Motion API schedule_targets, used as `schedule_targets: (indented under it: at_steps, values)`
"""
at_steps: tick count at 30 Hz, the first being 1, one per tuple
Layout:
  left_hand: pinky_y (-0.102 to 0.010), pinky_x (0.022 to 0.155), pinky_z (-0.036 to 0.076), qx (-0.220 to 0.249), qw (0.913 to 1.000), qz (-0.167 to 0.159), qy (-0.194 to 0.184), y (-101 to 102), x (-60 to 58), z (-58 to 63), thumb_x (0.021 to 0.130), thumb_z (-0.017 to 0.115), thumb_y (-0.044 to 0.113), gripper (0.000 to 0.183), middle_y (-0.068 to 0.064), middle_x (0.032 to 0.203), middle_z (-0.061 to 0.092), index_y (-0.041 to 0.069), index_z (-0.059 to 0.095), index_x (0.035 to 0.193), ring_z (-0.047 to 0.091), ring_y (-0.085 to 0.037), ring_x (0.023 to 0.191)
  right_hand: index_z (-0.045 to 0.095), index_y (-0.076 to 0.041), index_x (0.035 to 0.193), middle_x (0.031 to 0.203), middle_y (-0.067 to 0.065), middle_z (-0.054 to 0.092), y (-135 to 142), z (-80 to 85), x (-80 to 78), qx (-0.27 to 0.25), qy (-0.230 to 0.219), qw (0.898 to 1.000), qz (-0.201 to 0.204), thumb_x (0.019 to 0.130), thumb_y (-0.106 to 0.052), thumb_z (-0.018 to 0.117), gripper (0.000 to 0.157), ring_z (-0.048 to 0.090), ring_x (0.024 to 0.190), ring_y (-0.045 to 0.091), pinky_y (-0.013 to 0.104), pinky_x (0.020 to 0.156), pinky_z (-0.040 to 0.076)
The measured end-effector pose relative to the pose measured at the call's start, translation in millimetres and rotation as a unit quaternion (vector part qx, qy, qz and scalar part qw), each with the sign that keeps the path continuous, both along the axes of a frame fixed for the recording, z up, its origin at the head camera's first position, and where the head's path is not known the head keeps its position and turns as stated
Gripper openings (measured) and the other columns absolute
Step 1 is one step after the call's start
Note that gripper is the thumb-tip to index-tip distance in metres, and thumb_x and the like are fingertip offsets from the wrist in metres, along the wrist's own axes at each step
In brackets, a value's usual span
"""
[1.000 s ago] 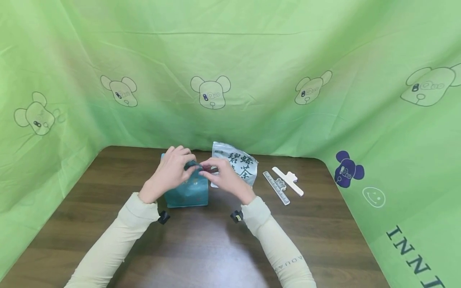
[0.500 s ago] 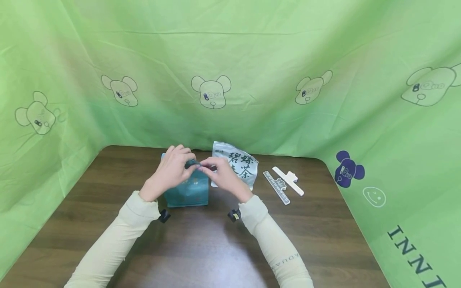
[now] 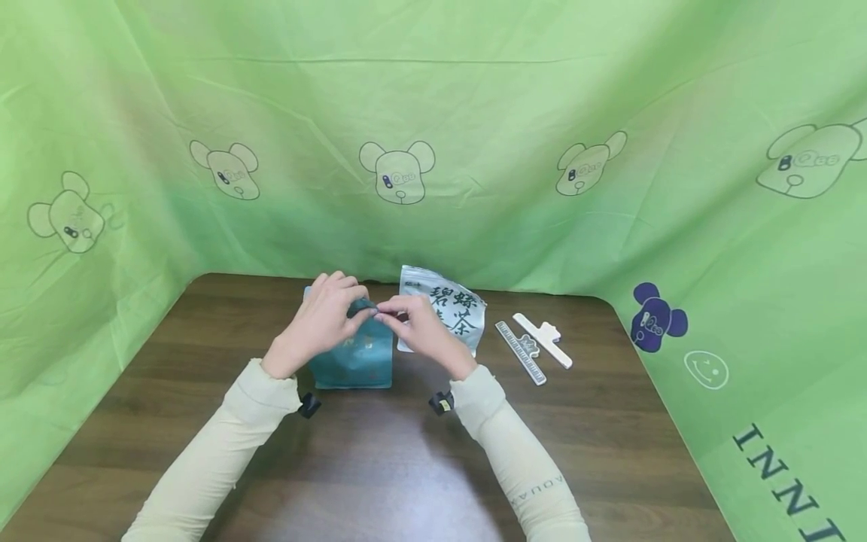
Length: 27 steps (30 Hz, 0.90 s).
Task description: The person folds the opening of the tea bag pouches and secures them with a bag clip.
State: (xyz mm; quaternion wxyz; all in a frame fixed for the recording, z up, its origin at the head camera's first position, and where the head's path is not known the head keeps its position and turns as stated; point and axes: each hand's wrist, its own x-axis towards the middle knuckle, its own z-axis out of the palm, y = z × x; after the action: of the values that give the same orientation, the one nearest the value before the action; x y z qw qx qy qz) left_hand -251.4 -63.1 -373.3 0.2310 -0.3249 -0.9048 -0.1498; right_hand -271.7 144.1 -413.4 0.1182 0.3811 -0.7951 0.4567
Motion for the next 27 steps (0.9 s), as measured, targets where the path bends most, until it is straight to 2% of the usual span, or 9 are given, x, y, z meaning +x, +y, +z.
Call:
schedule_targets:
  at_steps: [9,15,18,23,27]
  values:
    - [-0.037,0.076,0.038,-0.022,0.999,0.008,0.038,-5,2.8,-3.3,0.092,0.078,0.026,0.016,-0.002,0.088,0.065,0.012,0.071,0.097,0.053,-0.023,0.082,0.079,0.001,0.104,0.091,0.012,0.077,-3,-1.5,2.9,-0.007,0.03,0.999,-0.01,0.092,0.002,0.071,0.014,0.07,0.074,0.02,0.034,0.066,0.06]
    - [-0.036,0.077,0.042,-0.007,0.9993,0.014,0.034,-10,6.8,-2.1,0.09,0.08,0.02,0.02,-0.005,0.093,0.068,0.008,0.068,0.101,0.054,-0.024,0.086,0.079,0.003,0.099,0.086,0.014,0.076,-6,-4.7,4.2,-0.022,0.045,0.998,-0.026,0.09,0.004,0.071,0.011,0.071,0.071,0.023,0.039,0.064,0.061]
    - [-0.036,0.076,0.043,0.003,0.9994,0.014,0.031,-13,8.1,-1.3,0.089,0.081,0.017,0.021,-0.006,0.093,0.068,0.007,0.067,0.1,0.054,-0.024,0.086,0.08,0.001,0.096,0.084,0.013,0.076,-8,-5.6,5.1,-0.032,0.053,0.998,-0.032,0.089,0.006,0.071,0.013,0.071,0.07,0.022,0.037,0.063,0.061]
    - [-0.035,0.076,0.041,0.014,0.9995,0.0,0.027,-15,8.0,-1.9,0.089,0.079,0.016,0.018,-0.004,0.091,0.067,0.007,0.067,0.098,0.052,-0.023,0.084,0.08,0.001,0.094,0.079,0.011,0.075,-13,-7.2,6.7,-0.038,0.096,0.994,-0.046,0.086,0.009,0.069,0.016,0.07,0.066,0.017,0.027,0.063,0.059]
    - [-0.036,0.079,0.041,0.027,0.9994,-0.006,0.019,-15,7.3,-3.5,0.091,0.075,0.025,0.021,-0.005,0.092,0.067,0.007,0.067,0.097,0.053,-0.024,0.086,0.08,0.002,0.092,0.076,0.01,0.074,-17,-9.4,9.4,-0.029,0.151,0.986,-0.063,0.084,0.009,0.069,0.015,0.068,0.063,0.015,0.024,0.061,0.058]
